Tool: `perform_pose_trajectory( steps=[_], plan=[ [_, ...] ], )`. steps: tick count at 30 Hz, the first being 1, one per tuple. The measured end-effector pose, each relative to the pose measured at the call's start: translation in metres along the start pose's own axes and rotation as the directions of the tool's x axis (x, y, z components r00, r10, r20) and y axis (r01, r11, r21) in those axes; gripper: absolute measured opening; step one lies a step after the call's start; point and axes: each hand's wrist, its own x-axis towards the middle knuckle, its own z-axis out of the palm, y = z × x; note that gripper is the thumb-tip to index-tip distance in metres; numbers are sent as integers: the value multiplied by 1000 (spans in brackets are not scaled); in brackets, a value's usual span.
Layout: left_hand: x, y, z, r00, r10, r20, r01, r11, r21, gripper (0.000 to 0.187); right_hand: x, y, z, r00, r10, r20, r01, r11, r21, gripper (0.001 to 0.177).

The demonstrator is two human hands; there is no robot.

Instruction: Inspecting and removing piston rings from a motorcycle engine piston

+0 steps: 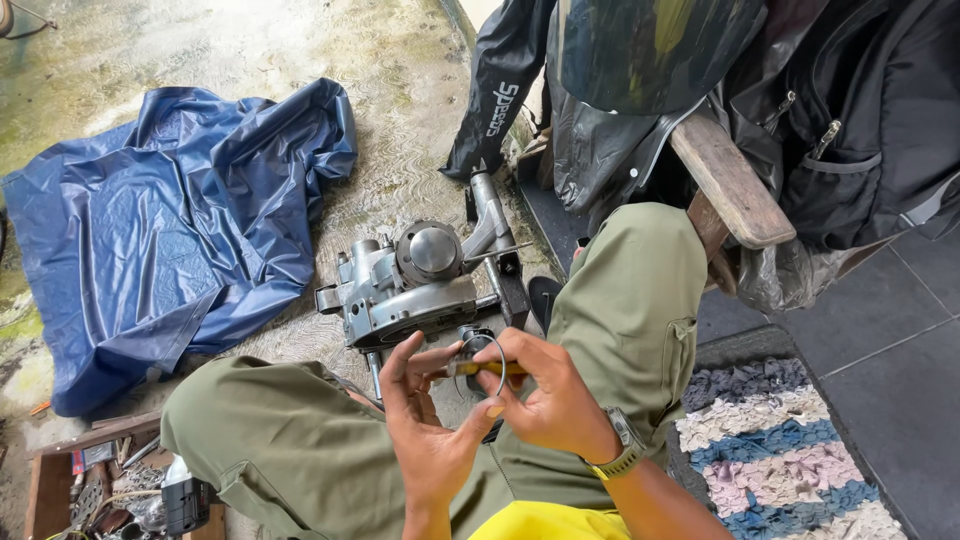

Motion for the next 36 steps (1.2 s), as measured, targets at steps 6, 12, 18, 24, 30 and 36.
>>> perform_pose_trajectory(
  steps=[6,12,18,24,30,36],
  plan=[
    [0,-1,-4,1000,29,-9,-29,999,37,90,2,1,2,1000,-12,-13,12,1000,2,9],
    [-1,0,-8,998,-3,-60,6,999,46,90,2,-2,-1,998,59,-36,-60,998,-14,13],
    [12,10,-6,997,73,-1,-72,995,67,85,-2,12,-4,968,242,-66,-236,968,87,13],
    [13,20,-3,1000,20,11,-21,997,79,84,-10,24,-9,945,305,-118,-251,907,339,20],
    [23,31,-7,995,63,84,-69,995,78,80,2,25,-10,942,301,-148,-135,744,655,22],
    [19,21,-22,998,26,52,-27,1000,14,73,8,17,-5,951,271,-150,-159,842,515,28]
  ],
)
